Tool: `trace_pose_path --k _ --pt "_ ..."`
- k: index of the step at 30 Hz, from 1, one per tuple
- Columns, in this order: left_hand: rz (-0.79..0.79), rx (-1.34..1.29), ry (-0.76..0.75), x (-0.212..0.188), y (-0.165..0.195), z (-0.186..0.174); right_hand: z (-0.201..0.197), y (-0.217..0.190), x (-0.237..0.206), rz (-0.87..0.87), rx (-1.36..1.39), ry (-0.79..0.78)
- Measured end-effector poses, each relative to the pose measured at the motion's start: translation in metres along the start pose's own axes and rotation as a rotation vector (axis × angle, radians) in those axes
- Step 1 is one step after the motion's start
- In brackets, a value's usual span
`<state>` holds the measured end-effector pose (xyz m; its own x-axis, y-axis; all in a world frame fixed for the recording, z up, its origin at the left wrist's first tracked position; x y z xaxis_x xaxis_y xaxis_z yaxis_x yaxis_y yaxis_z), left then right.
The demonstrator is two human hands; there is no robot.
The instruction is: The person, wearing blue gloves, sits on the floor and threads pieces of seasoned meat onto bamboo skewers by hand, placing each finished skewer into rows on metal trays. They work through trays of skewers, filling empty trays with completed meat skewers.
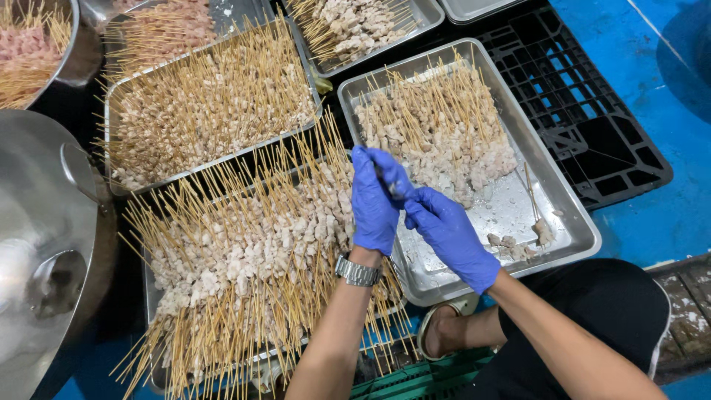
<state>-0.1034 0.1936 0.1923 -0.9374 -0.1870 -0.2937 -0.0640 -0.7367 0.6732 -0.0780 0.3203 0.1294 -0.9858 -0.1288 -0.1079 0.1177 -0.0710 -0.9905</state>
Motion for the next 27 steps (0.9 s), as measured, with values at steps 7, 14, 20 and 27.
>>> trace_pose_path --k 7,14,20,27 --pt "0.159 -0.057 -0.202 0.016 -0.023 0.0 0.006 -0.01 -0.007 -0.259 -0.038 0.088" --pt "0.103 0.077 -0.285 0.013 -0.011 0.02 -0.007 -0.014 -0.001 -0.211 -0.046 0.067" --pt "0.217 0.347 -0.33 0.046 -0.035 0.002 -0.09 -0.043 0.02 -0.341 0.138 0.183" --pt "0.635 1.541 -0.828 0.016 -0.25 -0.037 -0.135 -0.047 0.035 -0.242 0.076 0.489"
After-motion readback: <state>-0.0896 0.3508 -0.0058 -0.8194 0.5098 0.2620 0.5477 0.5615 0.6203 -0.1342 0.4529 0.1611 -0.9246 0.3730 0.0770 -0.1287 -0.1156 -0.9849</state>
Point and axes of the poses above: each hand's wrist, its own x-axis towards the middle knuckle, its own z-axis out of the palm, y = z × x, the point moved 4 cm from there along x, towards the middle knuckle, and after that the axes turned 8 degrees about y, right-handed, at the moved point
